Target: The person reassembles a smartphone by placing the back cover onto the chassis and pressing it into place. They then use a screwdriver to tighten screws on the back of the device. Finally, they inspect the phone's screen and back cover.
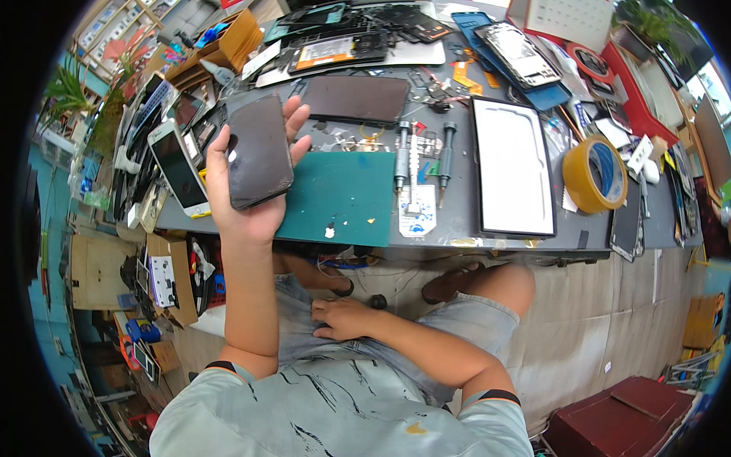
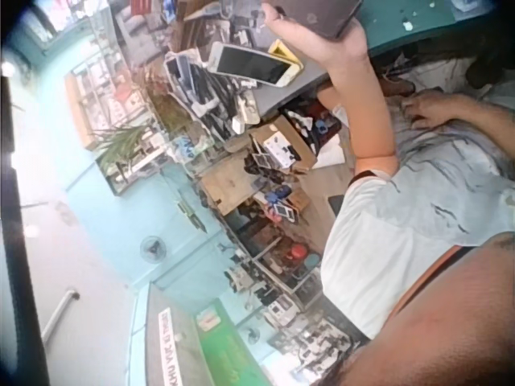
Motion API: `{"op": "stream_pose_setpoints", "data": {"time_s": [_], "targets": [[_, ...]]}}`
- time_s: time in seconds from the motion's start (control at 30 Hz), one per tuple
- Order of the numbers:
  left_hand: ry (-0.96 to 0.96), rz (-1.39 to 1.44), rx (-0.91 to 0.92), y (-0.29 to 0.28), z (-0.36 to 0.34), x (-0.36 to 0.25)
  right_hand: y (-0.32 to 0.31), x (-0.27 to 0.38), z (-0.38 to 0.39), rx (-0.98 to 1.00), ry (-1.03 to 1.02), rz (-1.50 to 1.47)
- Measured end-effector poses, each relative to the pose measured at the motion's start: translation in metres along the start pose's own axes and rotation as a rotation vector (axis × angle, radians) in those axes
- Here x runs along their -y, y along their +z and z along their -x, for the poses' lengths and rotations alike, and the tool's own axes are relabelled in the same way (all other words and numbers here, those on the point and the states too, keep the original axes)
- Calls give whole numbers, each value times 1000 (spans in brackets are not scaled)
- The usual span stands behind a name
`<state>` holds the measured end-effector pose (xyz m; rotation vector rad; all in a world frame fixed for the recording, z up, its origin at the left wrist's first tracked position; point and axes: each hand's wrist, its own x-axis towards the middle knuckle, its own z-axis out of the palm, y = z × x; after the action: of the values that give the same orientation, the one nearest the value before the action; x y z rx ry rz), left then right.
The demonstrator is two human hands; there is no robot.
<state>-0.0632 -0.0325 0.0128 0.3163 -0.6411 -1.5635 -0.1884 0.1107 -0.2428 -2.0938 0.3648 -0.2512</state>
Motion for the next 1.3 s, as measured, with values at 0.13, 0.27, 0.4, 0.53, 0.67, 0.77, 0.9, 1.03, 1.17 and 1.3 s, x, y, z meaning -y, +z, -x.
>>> {"op": "stream_pose_setpoints", "data": {"time_s": [0.13,0.27,0.4,0.53,0.67,0.77,0.9,1.03,1.17,1.3], "targets": [[-15,-119,-152,18,-3,4,-3,-2,1,23,50,52],[-19,-308,-190,24,-5,10,-6,-1,3,40,56,55],[-47,-509,-212,26,-5,9,1,-8,3,8,32,59],[-91,-678,-222,32,-3,9,-2,-11,2,7,37,128],[-88,-755,-225,39,-7,19,-2,-24,3,-27,6,238],[-50,-777,-253,47,-9,23,-11,-21,8,-12,58,248],[32,-803,-384,70,-12,38,-10,-22,7,-51,47,276],[-44,-856,-324,61,-18,29,-10,-21,7,-55,47,284],[-102,-931,-289,84,-21,37,-11,-19,8,-13,72,285],[-153,-954,-136,111,-25,46,-7,-22,4,13,89,301]]}}
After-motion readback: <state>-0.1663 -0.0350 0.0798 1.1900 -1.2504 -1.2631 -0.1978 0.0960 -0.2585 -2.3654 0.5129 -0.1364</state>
